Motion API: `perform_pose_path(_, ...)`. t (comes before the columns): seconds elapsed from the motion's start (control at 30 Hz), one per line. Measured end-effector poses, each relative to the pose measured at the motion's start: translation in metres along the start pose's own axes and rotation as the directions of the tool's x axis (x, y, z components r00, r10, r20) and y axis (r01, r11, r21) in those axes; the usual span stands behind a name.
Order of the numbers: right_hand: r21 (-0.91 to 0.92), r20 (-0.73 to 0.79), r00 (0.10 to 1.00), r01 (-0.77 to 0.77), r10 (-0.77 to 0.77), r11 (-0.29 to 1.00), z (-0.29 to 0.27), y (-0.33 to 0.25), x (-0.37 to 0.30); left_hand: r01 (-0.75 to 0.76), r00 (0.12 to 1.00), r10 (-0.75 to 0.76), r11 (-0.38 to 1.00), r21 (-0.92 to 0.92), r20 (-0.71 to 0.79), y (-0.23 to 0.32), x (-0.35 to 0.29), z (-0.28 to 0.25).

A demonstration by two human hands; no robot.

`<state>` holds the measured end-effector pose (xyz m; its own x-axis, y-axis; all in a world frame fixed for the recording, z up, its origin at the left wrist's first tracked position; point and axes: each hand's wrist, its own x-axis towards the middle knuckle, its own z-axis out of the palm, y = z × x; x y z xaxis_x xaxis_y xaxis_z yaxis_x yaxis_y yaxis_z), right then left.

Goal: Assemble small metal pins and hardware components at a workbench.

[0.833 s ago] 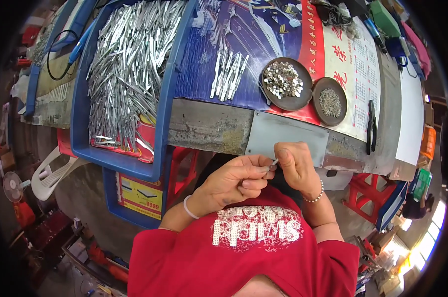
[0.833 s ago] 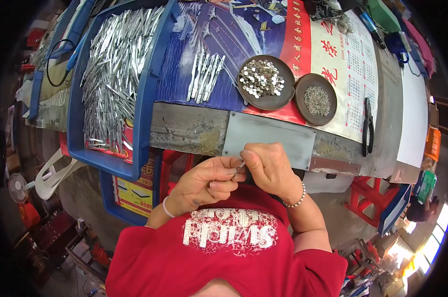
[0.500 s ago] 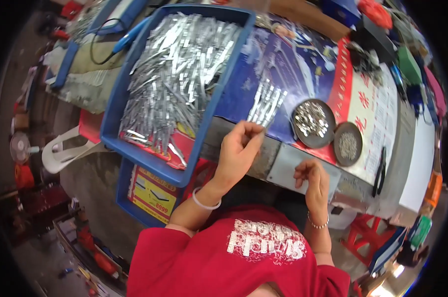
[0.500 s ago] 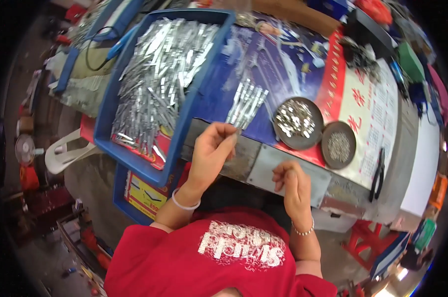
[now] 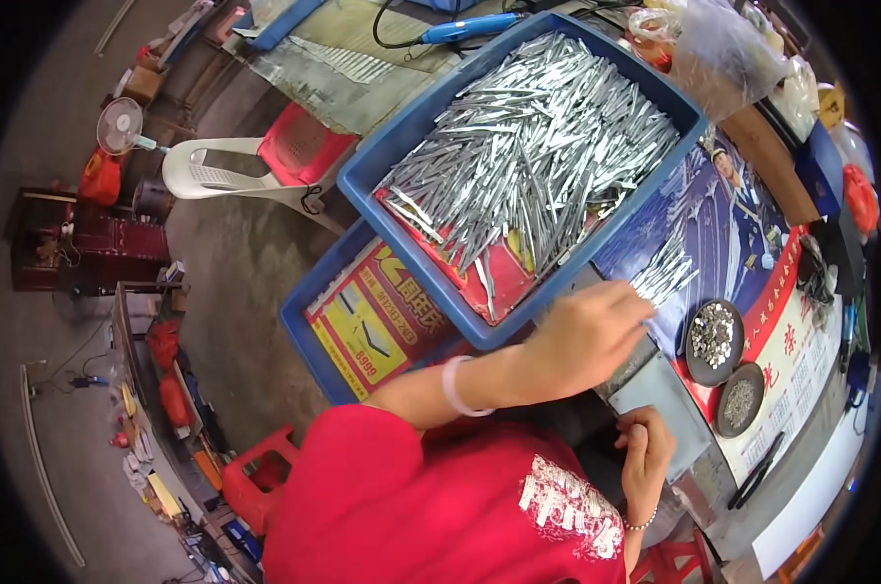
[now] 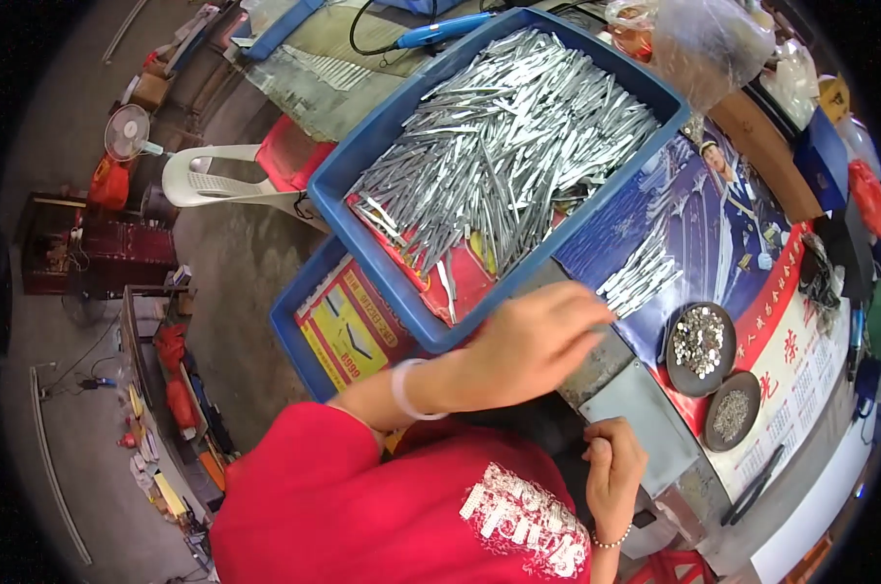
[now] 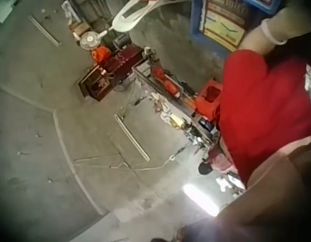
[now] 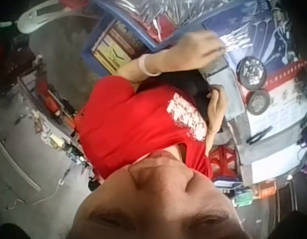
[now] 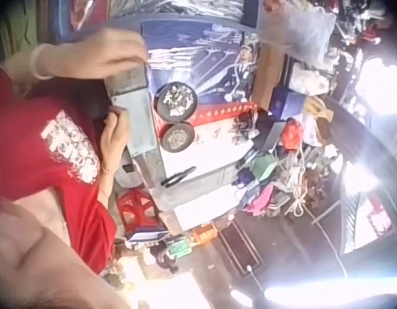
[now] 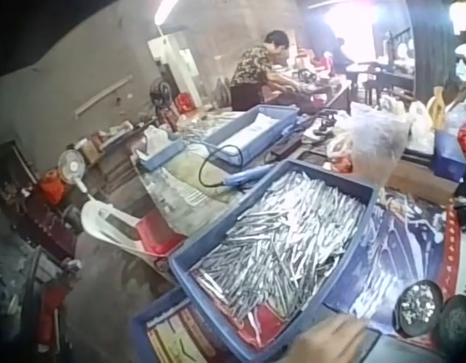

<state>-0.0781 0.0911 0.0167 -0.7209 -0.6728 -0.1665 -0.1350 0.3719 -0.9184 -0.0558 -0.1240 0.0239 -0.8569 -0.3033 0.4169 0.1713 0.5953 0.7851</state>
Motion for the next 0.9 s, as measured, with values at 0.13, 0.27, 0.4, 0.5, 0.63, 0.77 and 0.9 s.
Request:
perform_pose_path(0.13, -0.062, 0.040, 0.999, 0.023, -0.021, 0.998, 0.003, -0.004, 0.010, 0.292, 0.954, -0.291, 0.956, 0.001, 0.076, -0.017, 0.001, -0.093)
perform_pose_path(0.27, -0.180, 0.151, 0.983, 0.135, -0.108, 0.974, 0.018, -0.013, 0.017, 0.320, 0.919, -0.332, 0.943, 0.089, 0.212, -0.067, 0.015, -0.128)
perform_pose_path(0.4, -0.181, 0.235, 0.965, 0.159, -0.114, 0.971, 0.033, -0.030, 0.014, -0.042, 0.912, -0.019, 0.990, 0.138, 0.411, -0.097, 0.025, -0.115)
perform_pose_path(0.5, -0.230, 0.284, 0.955, 0.159, -0.089, 0.960, 0.036, -0.031, 0.010, -0.244, 0.816, 0.087, 0.948, 0.205, 0.571, -0.105, 0.035, -0.099)
perform_pose_path(0.63, -0.288, 0.307, 0.952, 0.114, -0.022, 0.951, 0.039, -0.033, 0.006, -0.610, 0.650, 0.257, 0.737, 0.290, 0.715, -0.106, 0.058, -0.094)
perform_pose_path(0.77, -0.297, 0.351, 0.935, 0.161, -0.049, 0.941, 0.042, -0.030, 0.005, -0.810, 0.480, 0.328, 0.522, 0.268, 0.814, -0.108, 0.071, -0.089)
perform_pose_path(0.9, -0.317, 0.349, 0.937, 0.148, -0.030, 0.937, 0.042, -0.031, 0.006, -0.850, 0.456, 0.439, 0.473, 0.232, 0.774, -0.110, 0.072, -0.102)
